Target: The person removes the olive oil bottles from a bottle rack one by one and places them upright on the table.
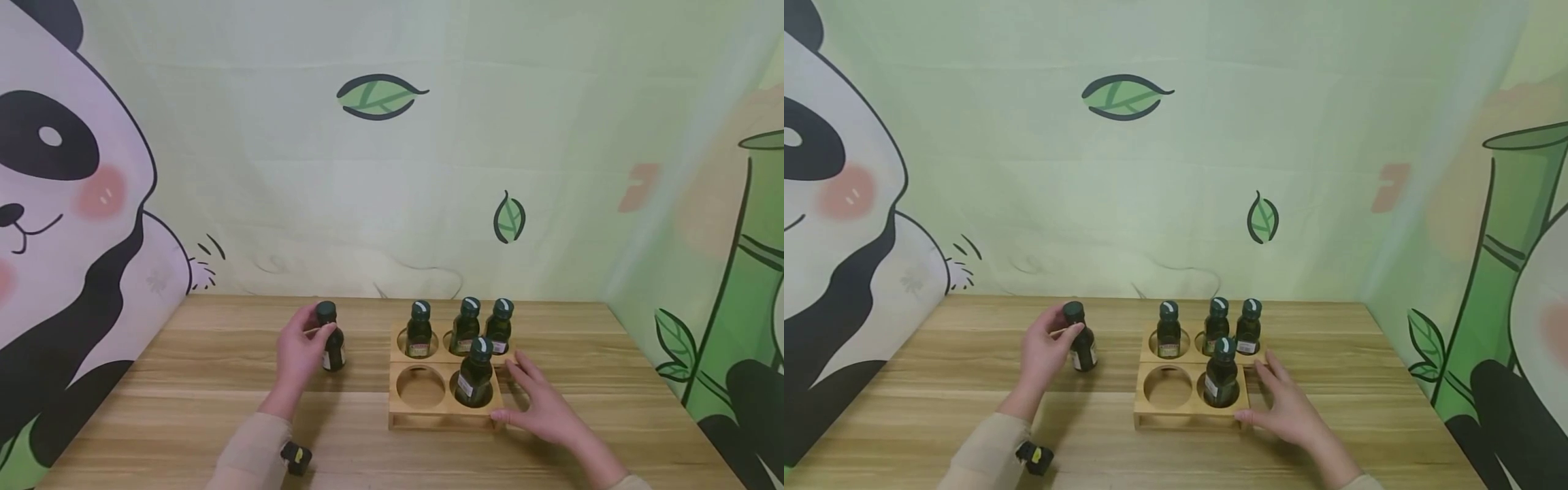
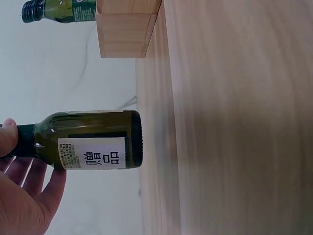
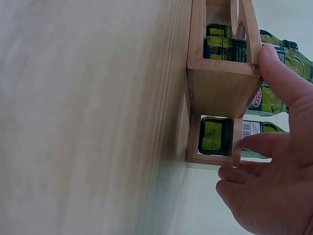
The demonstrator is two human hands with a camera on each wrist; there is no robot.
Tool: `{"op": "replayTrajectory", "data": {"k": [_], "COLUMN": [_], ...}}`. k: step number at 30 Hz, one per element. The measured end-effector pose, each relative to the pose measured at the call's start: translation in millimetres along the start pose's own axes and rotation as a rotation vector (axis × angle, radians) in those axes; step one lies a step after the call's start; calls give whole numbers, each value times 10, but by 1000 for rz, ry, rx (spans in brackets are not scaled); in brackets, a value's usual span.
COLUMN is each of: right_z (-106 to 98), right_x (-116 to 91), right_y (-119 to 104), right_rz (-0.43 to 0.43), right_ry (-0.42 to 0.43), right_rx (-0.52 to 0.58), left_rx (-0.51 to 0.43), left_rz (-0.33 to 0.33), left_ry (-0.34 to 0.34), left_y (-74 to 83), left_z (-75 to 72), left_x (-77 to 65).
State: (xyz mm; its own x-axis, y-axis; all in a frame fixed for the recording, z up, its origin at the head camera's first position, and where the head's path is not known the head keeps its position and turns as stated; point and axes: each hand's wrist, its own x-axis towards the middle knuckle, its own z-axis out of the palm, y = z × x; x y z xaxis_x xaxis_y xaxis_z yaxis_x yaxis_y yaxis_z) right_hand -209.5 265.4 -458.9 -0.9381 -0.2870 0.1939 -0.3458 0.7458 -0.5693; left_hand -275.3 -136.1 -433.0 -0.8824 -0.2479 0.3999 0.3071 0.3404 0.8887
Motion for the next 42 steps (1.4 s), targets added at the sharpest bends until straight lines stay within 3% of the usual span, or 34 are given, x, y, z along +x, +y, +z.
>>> {"op": "replayTrajectory", "data": {"k": [14,42], "right_z": [-7,-5], "right_x": [2,4], "right_y": [-10,4], "right_rz": [3,7], "right_ry": [0,-11], "right_rx": [-7,1], "left_rx": [17,23], "left_rz": [-5,30], "left_ry": [17,41], "left_y": [-108,-193], "left_z": [-81,-94], "left_x": [111,131]}}
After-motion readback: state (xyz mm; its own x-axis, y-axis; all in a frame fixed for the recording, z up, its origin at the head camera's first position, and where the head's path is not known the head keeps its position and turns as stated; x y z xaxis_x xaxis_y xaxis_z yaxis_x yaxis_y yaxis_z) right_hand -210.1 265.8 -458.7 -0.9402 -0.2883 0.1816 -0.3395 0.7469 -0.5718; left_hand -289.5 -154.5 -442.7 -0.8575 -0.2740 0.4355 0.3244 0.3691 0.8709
